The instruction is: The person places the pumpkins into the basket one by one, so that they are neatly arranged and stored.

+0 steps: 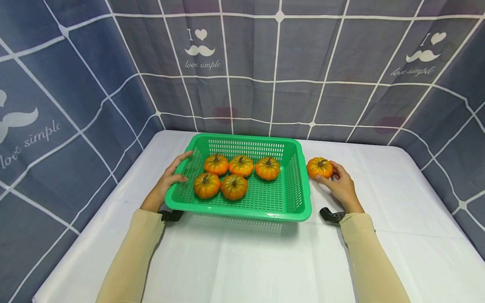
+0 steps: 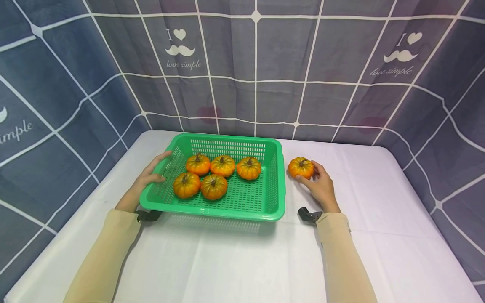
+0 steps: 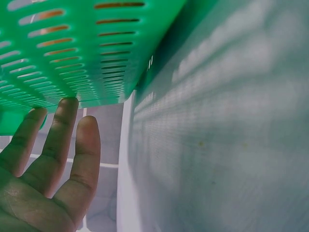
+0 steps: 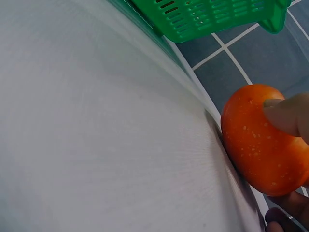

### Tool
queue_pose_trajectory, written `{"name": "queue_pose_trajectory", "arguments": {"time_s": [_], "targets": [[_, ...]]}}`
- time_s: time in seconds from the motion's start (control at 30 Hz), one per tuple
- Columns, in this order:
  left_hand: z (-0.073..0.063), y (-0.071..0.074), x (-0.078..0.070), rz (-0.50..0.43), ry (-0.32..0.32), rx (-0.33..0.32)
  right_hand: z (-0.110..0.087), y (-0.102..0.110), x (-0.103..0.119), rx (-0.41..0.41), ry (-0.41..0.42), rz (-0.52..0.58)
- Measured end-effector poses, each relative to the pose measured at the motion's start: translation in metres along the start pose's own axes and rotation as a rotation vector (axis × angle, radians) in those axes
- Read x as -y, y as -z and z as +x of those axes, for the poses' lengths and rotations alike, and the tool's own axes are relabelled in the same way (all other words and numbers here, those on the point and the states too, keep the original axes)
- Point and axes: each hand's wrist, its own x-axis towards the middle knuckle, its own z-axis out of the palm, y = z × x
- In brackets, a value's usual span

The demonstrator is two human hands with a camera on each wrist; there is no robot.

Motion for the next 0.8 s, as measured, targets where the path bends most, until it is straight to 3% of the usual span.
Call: {"name": "queue_pose_trajectory", "arguments": {"time_s": [0.33,0.8], "targets": [[-0.0014,-0.0006,-0.0002,-0.041,-0.005,0.011,-0.0024,-0.0019,-0.0018,-0.07,0.044,0.105],[0.0008,0.0012,0.0017,0.017,-0.001,-0.005,-0.0027,-0.0049,-0.0037,-0.168,0.057,0.256]]}}
